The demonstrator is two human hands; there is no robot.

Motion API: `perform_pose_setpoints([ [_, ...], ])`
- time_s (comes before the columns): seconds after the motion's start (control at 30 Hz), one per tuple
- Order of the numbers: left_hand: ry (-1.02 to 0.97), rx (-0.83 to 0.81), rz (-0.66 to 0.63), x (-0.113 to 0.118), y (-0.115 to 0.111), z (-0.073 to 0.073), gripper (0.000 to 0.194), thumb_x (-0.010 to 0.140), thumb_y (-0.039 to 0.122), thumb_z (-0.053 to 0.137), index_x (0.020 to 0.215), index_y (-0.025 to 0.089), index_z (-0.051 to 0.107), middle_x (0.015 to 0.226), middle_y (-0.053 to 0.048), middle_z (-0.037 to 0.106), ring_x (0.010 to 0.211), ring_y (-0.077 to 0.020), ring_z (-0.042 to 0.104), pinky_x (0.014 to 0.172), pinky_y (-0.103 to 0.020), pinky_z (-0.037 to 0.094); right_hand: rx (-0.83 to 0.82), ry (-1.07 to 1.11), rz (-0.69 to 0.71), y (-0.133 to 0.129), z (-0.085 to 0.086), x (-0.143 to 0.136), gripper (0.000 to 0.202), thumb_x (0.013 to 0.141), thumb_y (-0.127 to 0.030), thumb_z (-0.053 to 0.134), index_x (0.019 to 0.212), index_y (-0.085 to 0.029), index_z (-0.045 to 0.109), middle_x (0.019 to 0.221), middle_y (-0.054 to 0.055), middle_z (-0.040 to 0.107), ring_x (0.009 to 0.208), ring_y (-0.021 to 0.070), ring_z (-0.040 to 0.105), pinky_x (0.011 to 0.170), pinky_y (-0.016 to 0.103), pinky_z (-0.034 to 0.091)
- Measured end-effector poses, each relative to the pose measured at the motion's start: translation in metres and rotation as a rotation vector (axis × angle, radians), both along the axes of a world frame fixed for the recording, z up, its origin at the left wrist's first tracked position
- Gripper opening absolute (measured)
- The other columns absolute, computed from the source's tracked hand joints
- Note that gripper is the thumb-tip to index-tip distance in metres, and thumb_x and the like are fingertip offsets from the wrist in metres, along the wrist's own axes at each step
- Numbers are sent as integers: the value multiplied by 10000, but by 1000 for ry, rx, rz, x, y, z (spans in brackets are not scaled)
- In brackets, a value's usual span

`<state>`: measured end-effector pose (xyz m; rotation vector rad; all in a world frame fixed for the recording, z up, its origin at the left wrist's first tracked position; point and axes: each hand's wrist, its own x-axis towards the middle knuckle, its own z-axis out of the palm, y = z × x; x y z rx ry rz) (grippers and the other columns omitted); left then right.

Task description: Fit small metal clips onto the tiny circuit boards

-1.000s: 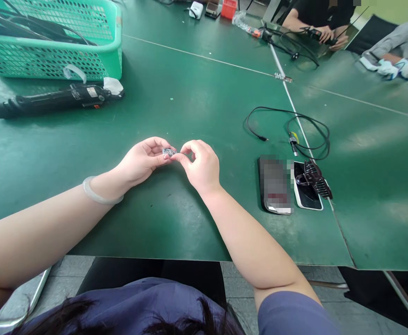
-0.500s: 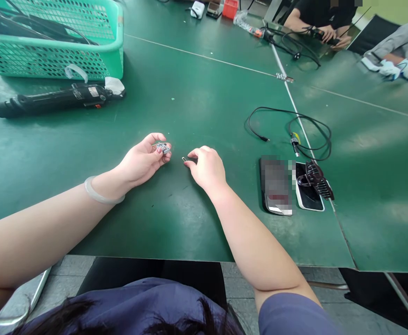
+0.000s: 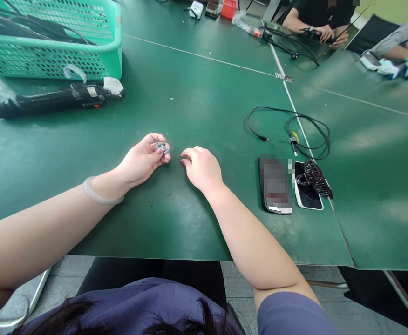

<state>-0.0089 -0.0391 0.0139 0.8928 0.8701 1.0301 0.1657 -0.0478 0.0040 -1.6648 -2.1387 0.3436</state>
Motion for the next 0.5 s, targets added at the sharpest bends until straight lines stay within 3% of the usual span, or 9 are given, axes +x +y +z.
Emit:
perform_pose_setpoints([
  [0.3, 44, -16, 15, 0, 2, -4, 163, 907, 34, 444, 953, 128, 569, 899, -6, 585, 674, -41, 608, 737, -224, 505, -100, -15, -24, 6, 6, 21, 140, 778, -128, 653, 862, -219, 719, 924, 20, 670, 750, 148, 574, 674, 300, 426],
  [0.5, 30, -2, 19, -1, 2, -6, 178, 890, 49, 487, 978, 131, 620, 1003, -41, 643, 754, -61, 633, 837, -262, 515, -97, -86, -33, 6, 4, 19, 147, 813, -119, 596, 749, -214, 690, 855, 19, 648, 761, 159, 564, 654, 301, 396],
])
